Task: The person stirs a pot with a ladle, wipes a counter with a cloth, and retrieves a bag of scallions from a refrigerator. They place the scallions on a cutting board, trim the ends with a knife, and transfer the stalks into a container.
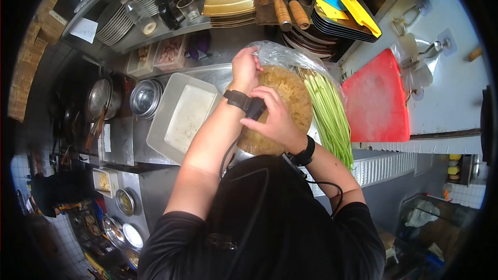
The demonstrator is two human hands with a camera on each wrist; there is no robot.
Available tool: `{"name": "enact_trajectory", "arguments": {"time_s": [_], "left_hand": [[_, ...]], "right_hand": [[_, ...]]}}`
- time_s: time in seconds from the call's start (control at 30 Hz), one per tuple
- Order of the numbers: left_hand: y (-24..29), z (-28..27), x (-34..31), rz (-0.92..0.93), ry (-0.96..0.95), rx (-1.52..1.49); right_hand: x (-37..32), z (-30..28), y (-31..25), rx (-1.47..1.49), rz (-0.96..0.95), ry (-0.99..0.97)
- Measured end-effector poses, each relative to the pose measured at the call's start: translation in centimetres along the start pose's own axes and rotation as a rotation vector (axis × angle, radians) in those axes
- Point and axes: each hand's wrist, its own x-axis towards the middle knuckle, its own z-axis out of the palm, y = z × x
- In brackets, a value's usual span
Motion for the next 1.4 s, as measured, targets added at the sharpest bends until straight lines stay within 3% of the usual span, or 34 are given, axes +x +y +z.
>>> {"name": "enact_trajectory", "arguments": {"time_s": [0.07,0.2,0.27,0.3,0.37,0.4,0.43,0.5,0.57,0.63,0.73,0.8,0.87,1.03,1.1,1.17,1.2,1.23,1.27,1.3,1.33,1.4], "left_hand": [[0.2,-0.4,0.0,-0.024,0.054,-0.112],[-1.2,-0.8,0.2,0.096,0.076,0.075],[-2.2,-1.0,0.0,0.626,-0.024,0.697],[-2.0,-1.0,-0.3,0.63,-0.03,0.695],[-1.0,-0.9,-1.0,0.662,-0.143,1.009],[-0.4,-1.0,-1.3,0.648,-0.201,1.075],[0.4,-1.3,-1.7,0.815,-0.307,1.16],[3.5,-2.3,-3.3,1.139,-0.639,1.489],[7.8,-1.7,-5.6,1.471,-0.894,1.465],[11.6,-0.7,-7.0,1.611,-0.913,1.478],[15.6,3.5,-6.5,1.743,-0.617,1.391],[16.6,6.7,-5.8,1.63,-0.439,1.52],[15.9,10.2,-4.9,1.586,-0.437,1.594],[12.0,14.5,-3.3,1.386,-0.346,2.124],[12.3,15.3,-1.7,1.346,-0.31,2.117],[14.8,17.2,-1.6,1.089,-0.222,1.98],[16.1,17.1,0.4,1.13,-0.207,1.73],[18.0,16.8,3.3,0.962,-0.242,1.514],[20.5,17.5,3.3,0.444,-0.269,1.288],[22.1,16.0,6.4,0.141,-0.4,0.827],[23.8,15.2,9.7,-0.027,-0.439,0.738],[25.2,13.9,7.4,0.042,-0.417,0.668]], "right_hand": [[-0.2,-0.1,-0.5,0.151,0.196,-0.02],[-0.3,0.1,-0.2,0.077,0.161,-0.059],[-0.2,0.1,-0.7,0.19,0.298,-0.092],[-0.4,0.0,-0.7,0.186,0.296,-0.086],[-0.9,-0.6,0.0,0.133,0.2,-0.15],[-1.6,-1.0,1.0,0.261,0.214,-0.202],[-2.4,-2.1,2.1,0.248,0.211,-0.181],[-4.5,-5.6,5.1,-0.196,0.018,-0.259],[-7.8,-9.7,9.7,-0.449,0.071,-0.375],[-11.3,-13.8,14.0,-0.631,0.024,-0.435],[-13.8,-17.7,17.4,-0.757,0.077,-0.334],[-13.7,-17.9,18.3,-0.763,0.158,-0.236],[-13.4,-17.5,19.6,-0.766,0.23,-0.082],[-14.4,-15.3,20.3,-0.764,0.22,0.017],[-15.5,-15.2,19.6,-0.71,0.24,0.041],[-17.2,-15.9,19.7,-0.703,0.259,0.075],[-17.9,-16.6,19.4,-0.719,0.298,0.077],[-18.6,-17.1,19.0,-0.734,0.34,0.074],[-19.1,-17.6,18.6,-0.731,0.363,0.063],[-19.5,-18.1,18.3,-0.737,0.38,0.08],[-20.3,-18.4,17.9,-0.744,0.397,0.096],[-21.5,-18.7,17.2,-0.738,0.414,0.089]]}}
